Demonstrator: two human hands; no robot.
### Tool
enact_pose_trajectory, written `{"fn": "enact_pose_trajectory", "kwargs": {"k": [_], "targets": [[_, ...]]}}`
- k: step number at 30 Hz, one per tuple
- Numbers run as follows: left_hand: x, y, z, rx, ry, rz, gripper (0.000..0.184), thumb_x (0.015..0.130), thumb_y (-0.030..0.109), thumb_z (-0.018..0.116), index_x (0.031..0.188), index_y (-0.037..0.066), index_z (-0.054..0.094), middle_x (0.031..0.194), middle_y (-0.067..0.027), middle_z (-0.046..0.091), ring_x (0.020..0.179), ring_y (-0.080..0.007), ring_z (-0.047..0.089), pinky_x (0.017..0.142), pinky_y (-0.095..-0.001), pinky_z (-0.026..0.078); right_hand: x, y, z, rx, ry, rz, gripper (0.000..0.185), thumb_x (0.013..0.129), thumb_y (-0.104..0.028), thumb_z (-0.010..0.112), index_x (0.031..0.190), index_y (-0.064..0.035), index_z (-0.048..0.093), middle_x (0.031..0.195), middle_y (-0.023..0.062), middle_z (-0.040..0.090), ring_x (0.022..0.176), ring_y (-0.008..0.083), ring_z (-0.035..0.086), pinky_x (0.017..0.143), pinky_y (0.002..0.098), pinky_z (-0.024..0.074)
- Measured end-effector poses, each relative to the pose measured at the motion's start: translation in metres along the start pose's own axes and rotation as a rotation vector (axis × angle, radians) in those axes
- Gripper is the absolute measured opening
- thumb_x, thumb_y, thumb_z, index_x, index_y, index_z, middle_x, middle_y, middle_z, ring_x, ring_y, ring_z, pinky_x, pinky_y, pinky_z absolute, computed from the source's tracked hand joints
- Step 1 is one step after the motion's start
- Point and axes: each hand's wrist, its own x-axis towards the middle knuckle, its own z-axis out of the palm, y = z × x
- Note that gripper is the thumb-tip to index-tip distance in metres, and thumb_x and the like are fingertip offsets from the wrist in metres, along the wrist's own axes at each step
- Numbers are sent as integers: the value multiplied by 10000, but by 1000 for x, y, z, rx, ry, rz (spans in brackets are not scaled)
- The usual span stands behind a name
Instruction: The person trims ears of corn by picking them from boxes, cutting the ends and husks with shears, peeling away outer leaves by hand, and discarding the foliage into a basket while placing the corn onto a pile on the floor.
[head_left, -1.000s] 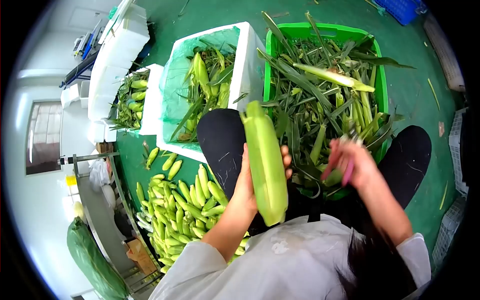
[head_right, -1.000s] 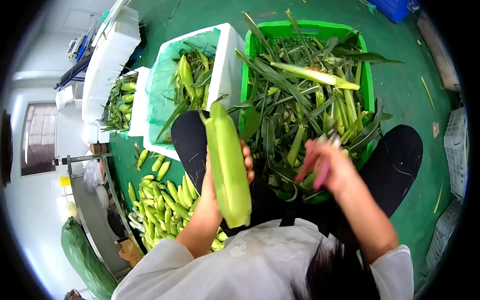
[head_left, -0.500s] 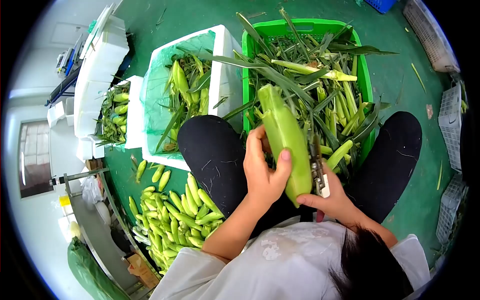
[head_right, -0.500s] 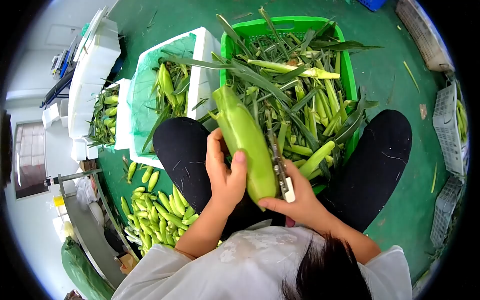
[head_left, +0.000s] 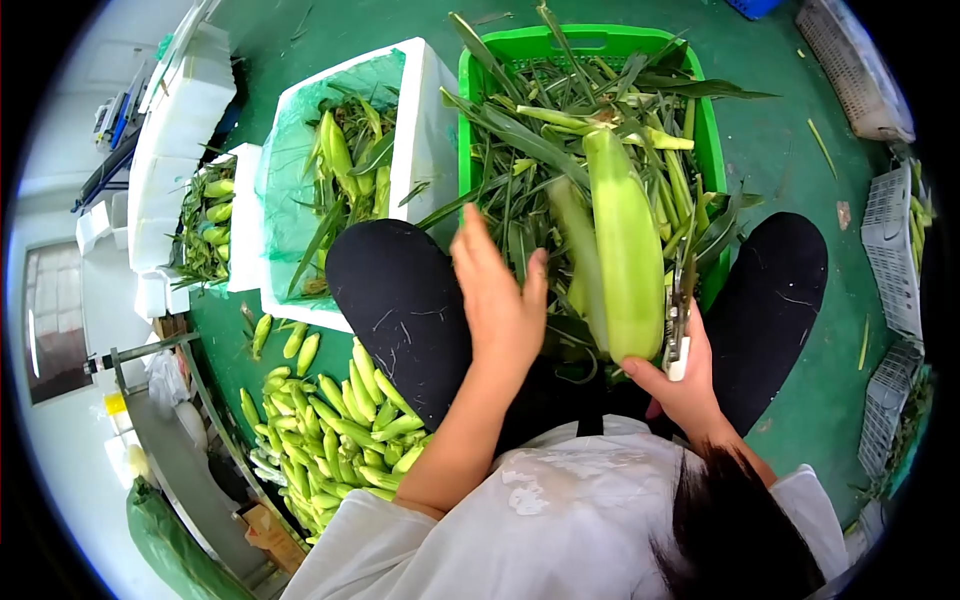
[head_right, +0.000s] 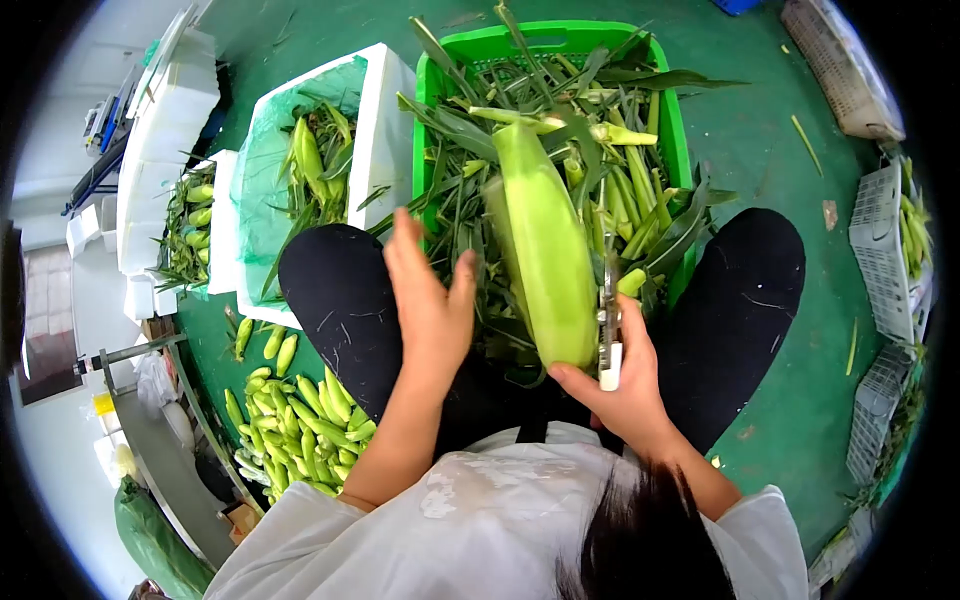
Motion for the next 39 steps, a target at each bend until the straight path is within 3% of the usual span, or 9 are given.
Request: {"fn": "enact_pose_trajectory", "kwargs": {"k": [5, 8, 18, 21, 25, 28, 32, 34, 39], "targets": [[-32, 28, -9, -1147, -531, -576, 464, 1013, 232, 565, 1382, -11, 423, 1255, -110, 564, 1149, -155, 518, 988, -319, 427, 11, 14, 2, -600, 19, -486, 793, 622, -176, 902, 1266, 4, 476, 1147, 171, 588, 1003, 329, 612, 891, 381, 494], [-26, 14, -17, -1499, -541, -1030, 588, 1007, 489, 470, 1357, 17, 450, 1232, -145, 586, 1139, -238, 578, 1001, -361, 460, 17, 15, 8, -452, -166, -430, 688, 670, -116, 827, 1254, 29, 493, 1131, 180, 612, 999, 321, 626, 889, 385, 498], [-19, -47, -101, -2103, -236, -754, 788, 848, 653, 514, 1450, 149, 448, 1601, -169, 255, 1473, -357, 253, 1060, -665, 350, 76, 11, -7, -274, 315, -226, 361, 828, -91, 619, 1175, -11, 556, 899, 46, 583, 782, 128, 539, 715, 290, 469], [-62, -117, -184, -1964, 139, -784, 688, 913, 595, 496, 1449, 173, 404, 951, -47, 500, 818, -217, 539, 708, -471, 517, 103, 10, -39, -1003, 478, -505, 603, 814, -191, 766, 1305, 28, 494, 1195, 198, 589, 1065, 352, 608, 934, 390, 475], [-186, -260, -297, -1390, 790, -1107, 560, 911, 474, 580, 1210, 5, 513, 957, -132, 628, 739, -221, 621, 623, -315, 551, 111, 46, -51, -504, 160, -194, 430, 881, -161, 701, 1259, -36, 537, 983, 50, 608, 767, 128, 549, 668, 270, 456], [-326, -354, -405, -866, 1378, -1190, 509, 885, 464, 614, 1188, 60, 550, 1016, -121, 670, 908, -290, 665, 768, -381, 582, 94, 34, -7, -163, -18, 69, 485, 866, -201, 717, 1256, 10, 522, 1090, 67, 625, 655, 81, 521, 482, 228, 396], [-366, -386, -500, -749, 2259, -739, 555, 989, 487, 400, 1329, 67, 526, 1239, -140, 630, 1100, -259, 611, 941, -432, 525, 92, 39, 11, -227, -96, 141, 528, 855, -191, 728, 1286, 18, 505, 1105, 84, 634, 749, 101, 565, 507, 229, 434], [-354, -460, -499, -660, 1825, -682, 597, 1000, 503, 386, 1301, 8, 533, 1132, -120, 654, 999, -252, 646, 845, -369, 566, 90, 25, 27, -248, -109, 212, 503, 855, -132, 715, 1283, 22, 500, 1114, 103, 639, 886, 142, 603, 623, 246, 494], [42, -446, -276, -751, 814, -609, 377, 948, 204, 544, 1265, 1, 564, 953, -116, 621, 939, -227, 643, 817, -345, 551, 81, -14, 62, 94, -212, 421, 476, 916, -240, 597, 1292, 26, 479, 1096, 148, 631, 966, 233, 620, 789, 340, 522]]}}
